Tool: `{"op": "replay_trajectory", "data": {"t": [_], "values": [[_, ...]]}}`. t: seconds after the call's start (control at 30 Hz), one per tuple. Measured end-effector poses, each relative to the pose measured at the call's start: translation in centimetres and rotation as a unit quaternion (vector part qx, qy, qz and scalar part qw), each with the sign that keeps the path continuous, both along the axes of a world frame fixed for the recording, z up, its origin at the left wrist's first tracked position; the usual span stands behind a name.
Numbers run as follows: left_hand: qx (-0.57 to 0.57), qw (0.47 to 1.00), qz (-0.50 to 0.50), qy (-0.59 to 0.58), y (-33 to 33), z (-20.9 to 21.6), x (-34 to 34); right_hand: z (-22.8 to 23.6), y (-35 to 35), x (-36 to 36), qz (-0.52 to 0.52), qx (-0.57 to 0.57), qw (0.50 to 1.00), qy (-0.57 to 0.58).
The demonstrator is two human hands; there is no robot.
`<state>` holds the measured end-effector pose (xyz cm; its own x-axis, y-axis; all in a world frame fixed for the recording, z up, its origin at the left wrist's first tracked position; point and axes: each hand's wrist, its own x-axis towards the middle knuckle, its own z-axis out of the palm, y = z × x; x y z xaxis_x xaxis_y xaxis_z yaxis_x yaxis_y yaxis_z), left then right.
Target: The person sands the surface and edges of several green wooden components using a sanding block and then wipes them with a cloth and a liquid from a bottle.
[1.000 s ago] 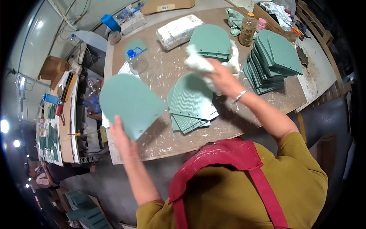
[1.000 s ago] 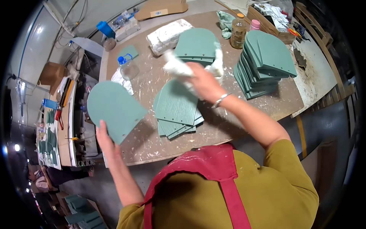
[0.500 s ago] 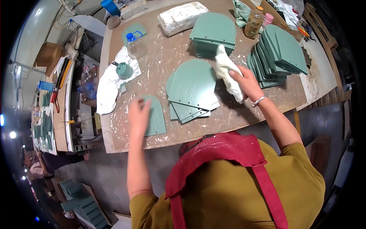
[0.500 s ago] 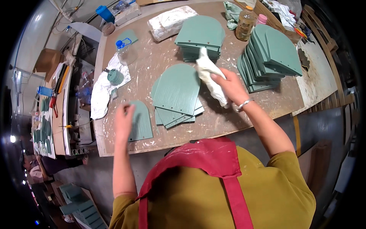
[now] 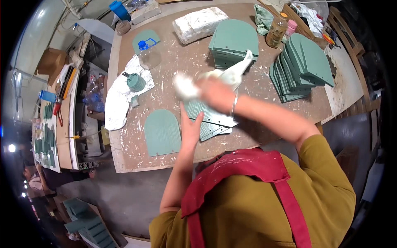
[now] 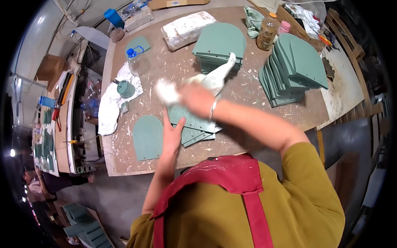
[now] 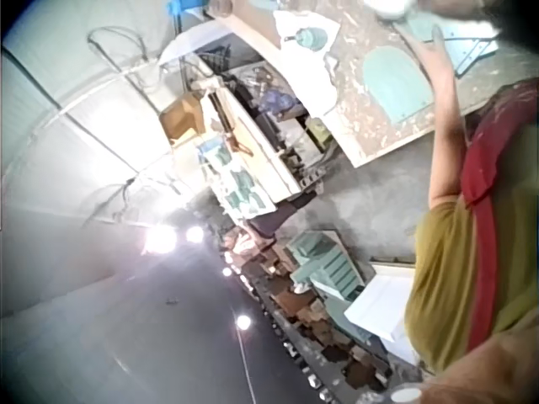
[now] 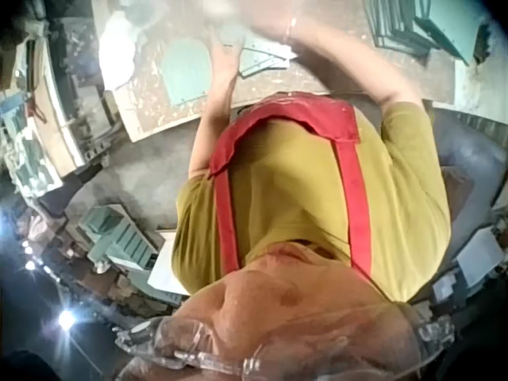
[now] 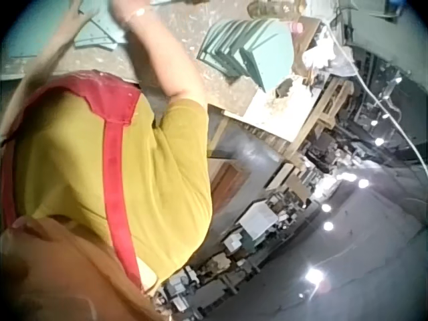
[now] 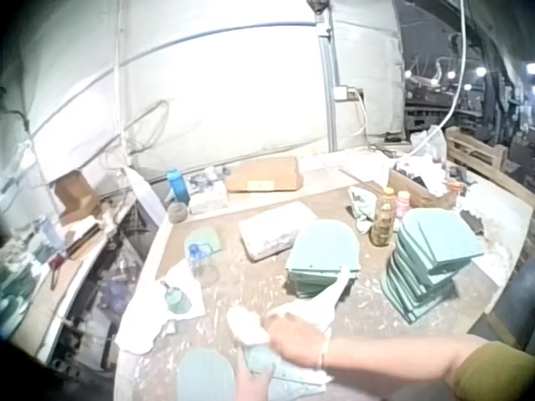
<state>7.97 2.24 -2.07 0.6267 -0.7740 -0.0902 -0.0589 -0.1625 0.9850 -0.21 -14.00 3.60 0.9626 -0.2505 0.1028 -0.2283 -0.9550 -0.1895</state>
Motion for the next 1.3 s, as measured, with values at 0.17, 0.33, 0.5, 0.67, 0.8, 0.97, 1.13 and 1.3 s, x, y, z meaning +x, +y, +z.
{"op": "replay_trajectory", "data": {"t": [0.17,0.33,0.5,0.67,0.8,0.97,1.13,1.3], "values": [[0.011,1.000,0.026,-0.006,1.0,0.3,-0.3,-2.5,-2.8,-0.3,-0.100,0.116,0.985,-0.079],[0.045,0.987,0.000,-0.154,0.6,-1.0,0.7,-3.7,-7.3,-4.3,-0.243,0.383,0.877,-0.159],[0.147,0.910,-0.040,-0.386,-2.2,3.5,2.3,-3.7,-6.1,-4.6,-0.246,0.548,0.772,-0.209],[0.044,0.951,-0.068,-0.298,-2.8,5.0,4.1,2.6,-3.9,-4.9,-0.126,0.501,0.795,-0.319],[0.001,0.992,-0.118,-0.042,-2.1,9.9,2.9,10.2,-2.2,-4.8,-0.042,0.068,0.957,-0.277],[-0.082,0.980,-0.097,-0.151,-1.4,12.8,0.4,13.9,0.0,-2.3,0.119,-0.096,0.971,-0.183],[-0.199,0.979,0.037,-0.003,-1.8,14.9,-0.4,10.5,-2.2,-2.6,-0.084,0.466,0.768,-0.431],[-0.299,0.942,0.146,0.050,-3.8,15.7,0.4,6.1,2.0,-1.2,-0.174,0.569,0.642,-0.483]]}}
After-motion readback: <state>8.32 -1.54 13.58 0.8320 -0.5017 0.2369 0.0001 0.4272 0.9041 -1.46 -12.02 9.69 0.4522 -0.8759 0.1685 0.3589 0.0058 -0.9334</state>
